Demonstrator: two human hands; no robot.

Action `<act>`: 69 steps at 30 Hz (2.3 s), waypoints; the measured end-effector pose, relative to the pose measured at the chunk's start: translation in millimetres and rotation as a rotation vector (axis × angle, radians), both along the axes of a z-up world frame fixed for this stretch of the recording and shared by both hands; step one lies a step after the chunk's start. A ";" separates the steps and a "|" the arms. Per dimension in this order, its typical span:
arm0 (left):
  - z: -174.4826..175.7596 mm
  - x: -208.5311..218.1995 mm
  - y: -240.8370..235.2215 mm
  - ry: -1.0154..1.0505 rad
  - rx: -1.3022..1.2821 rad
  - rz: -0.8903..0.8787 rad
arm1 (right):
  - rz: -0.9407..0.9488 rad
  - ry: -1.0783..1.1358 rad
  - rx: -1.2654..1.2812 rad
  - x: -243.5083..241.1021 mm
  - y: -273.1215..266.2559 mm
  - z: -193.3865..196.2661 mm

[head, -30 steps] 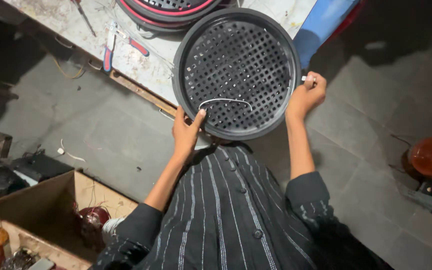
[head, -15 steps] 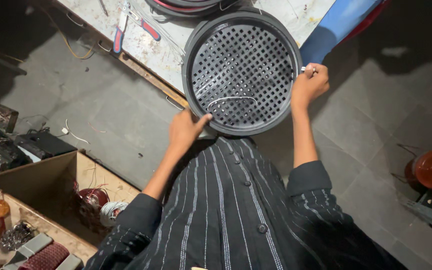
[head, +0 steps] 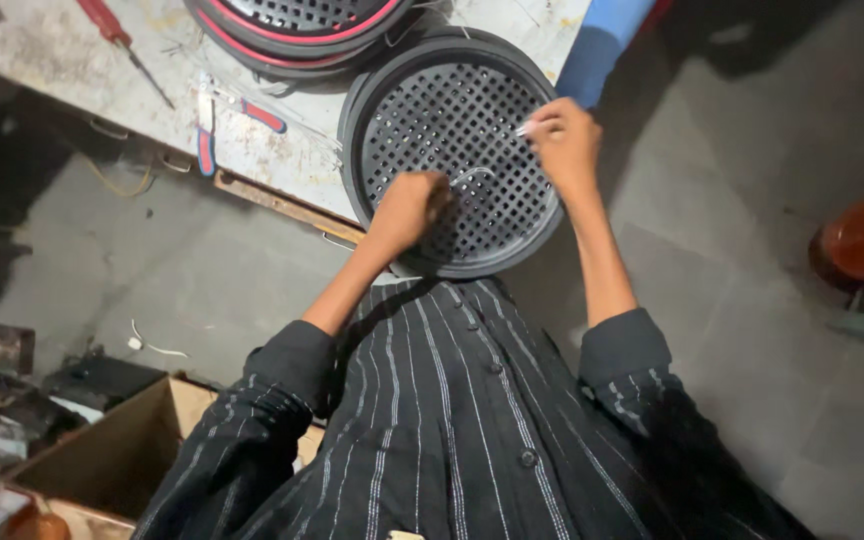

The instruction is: The person assembles LED light strips into circular plastic frames by threading wires through the perforations and securing them with pliers. They repeatedly pick up LED modules, align them on the frame, and crimp the wires to hold them in place.

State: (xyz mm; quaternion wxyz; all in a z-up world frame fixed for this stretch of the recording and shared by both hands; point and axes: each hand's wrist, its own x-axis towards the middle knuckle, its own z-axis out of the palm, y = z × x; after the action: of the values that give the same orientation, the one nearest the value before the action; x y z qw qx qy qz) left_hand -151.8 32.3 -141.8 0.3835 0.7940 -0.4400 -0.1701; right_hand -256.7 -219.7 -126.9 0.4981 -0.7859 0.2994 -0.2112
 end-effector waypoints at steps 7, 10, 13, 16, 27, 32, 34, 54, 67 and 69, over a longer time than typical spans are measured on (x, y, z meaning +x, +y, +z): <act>-17.2 24.9 -13.0 0.058 -0.245 0.288 | 0.273 0.218 0.140 36.1 33.2 -20.3; -16.7 30.2 -20.6 0.157 -0.248 0.278 | 0.311 0.216 0.194 55.4 39.5 -25.6; -15.9 31.5 -27.8 0.253 -0.193 0.281 | 0.258 0.249 0.206 66.4 45.6 -27.4; -16.3 30.2 -31.3 0.243 -0.188 0.320 | 0.248 0.248 0.073 70.0 45.3 -25.5; -18.2 36.1 -52.6 0.375 0.115 0.418 | 0.313 0.139 -0.205 58.4 39.9 -18.2; -20.8 39.6 -57.2 0.363 0.195 0.398 | 0.473 0.204 -0.075 56.5 33.3 -10.5; -22.8 40.3 -58.9 0.373 0.186 0.398 | 0.467 0.197 -0.118 56.8 31.2 -6.6; -24.2 35.8 -68.2 0.431 0.200 0.449 | 0.532 0.073 -0.234 42.9 34.6 16.2; -27.8 23.1 -62.6 0.475 0.118 0.376 | 0.610 0.144 -0.393 52.2 26.7 1.3; -32.6 26.4 -64.1 0.466 0.137 0.432 | 0.642 0.159 -0.406 62.0 32.7 13.5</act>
State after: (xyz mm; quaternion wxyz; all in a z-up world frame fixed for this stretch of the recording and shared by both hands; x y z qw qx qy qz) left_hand -125.4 -31.8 -174.4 0.4469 0.8326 -0.1489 -0.2913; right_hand -194.7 -187.0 -113.4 0.3485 -0.9361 0.0278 -0.0378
